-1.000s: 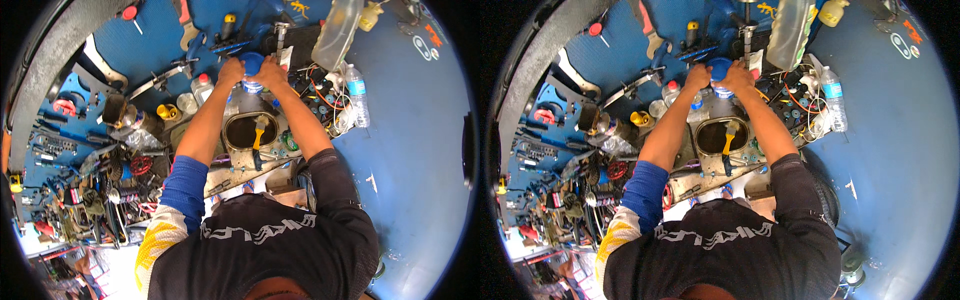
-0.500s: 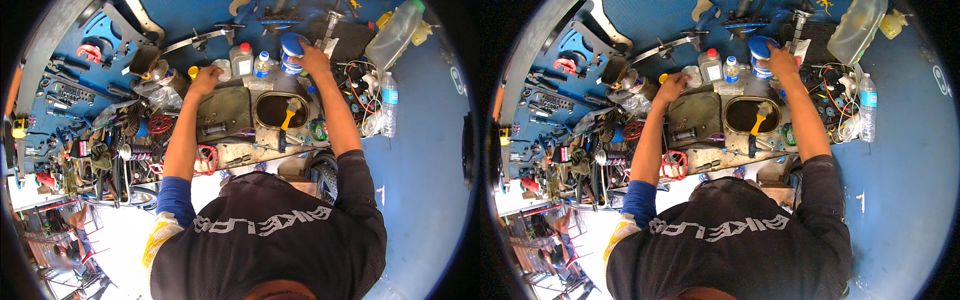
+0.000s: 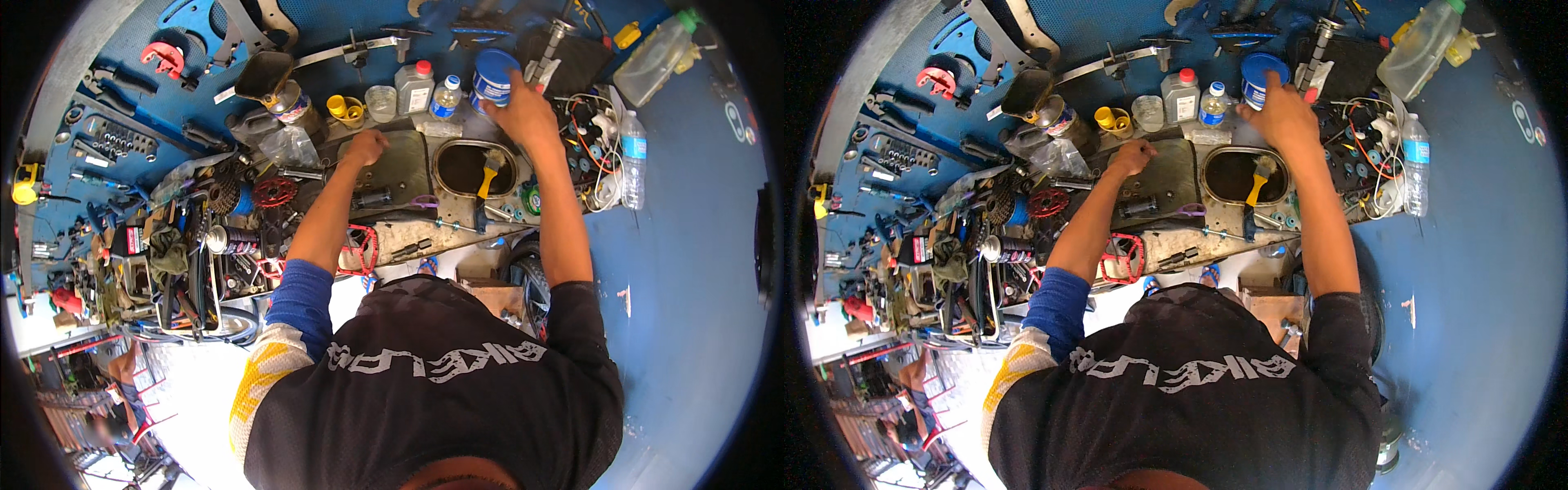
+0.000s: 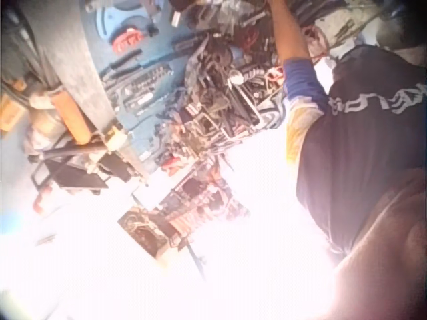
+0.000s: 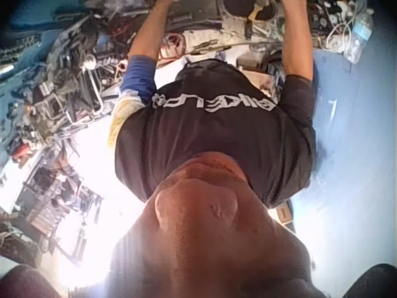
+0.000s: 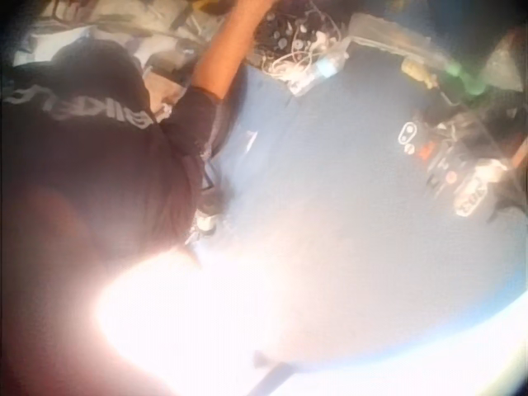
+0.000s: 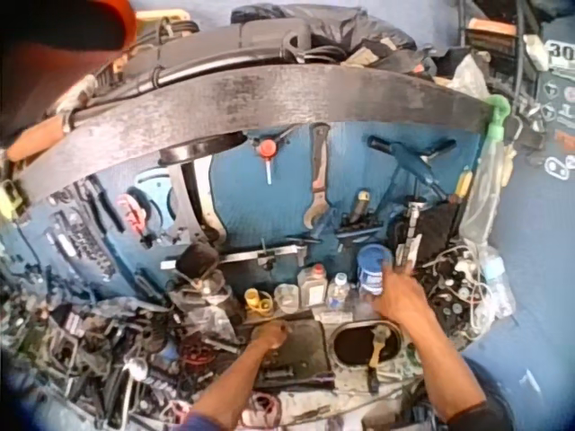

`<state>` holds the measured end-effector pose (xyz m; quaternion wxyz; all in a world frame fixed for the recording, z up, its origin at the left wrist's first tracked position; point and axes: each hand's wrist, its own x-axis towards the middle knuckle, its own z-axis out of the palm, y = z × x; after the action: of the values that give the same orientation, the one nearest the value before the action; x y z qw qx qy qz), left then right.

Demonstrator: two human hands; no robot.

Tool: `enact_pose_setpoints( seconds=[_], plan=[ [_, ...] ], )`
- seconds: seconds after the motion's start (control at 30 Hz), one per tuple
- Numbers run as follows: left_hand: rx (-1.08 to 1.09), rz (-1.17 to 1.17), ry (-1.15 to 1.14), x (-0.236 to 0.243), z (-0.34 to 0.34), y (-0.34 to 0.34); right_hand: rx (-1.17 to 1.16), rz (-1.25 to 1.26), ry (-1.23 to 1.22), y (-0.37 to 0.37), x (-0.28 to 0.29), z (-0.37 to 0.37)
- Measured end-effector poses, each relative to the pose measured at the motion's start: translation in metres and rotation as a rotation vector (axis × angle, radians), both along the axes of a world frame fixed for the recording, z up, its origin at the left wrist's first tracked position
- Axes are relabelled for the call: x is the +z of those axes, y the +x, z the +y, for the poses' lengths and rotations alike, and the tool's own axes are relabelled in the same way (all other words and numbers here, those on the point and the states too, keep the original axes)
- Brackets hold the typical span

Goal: The person uses a yellow multi-tool to loosen and remove bolts from a red bicycle frame mounted on a stand. They detach the frame from the stand, place it on the floor, and later reattach it to continue working on the frame.

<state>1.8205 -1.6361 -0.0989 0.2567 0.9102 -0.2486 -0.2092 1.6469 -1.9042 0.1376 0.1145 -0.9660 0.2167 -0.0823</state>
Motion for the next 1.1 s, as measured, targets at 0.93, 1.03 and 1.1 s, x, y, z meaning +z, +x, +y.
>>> enact_pose_setpoints(
  seconds=[0.93, 1.03, 1.1],
  plan=[
    [0.172, 0.109, -0.196, 0.002, 0.006, 0.011, 0.064, 0.069, 0.356, -0.097, -0.041, 0.093],
    [0.209, 0.162, -0.210, -0.006, 0.004, 0.011, 0.062, 0.079, 0.353, -0.102, -0.041, 0.090],
    [0.319, 0.338, -0.312, -0.018, 0.016, 0.022, 0.101, 0.071, 0.352, -0.099, -0.039, 0.093]
  ],
)
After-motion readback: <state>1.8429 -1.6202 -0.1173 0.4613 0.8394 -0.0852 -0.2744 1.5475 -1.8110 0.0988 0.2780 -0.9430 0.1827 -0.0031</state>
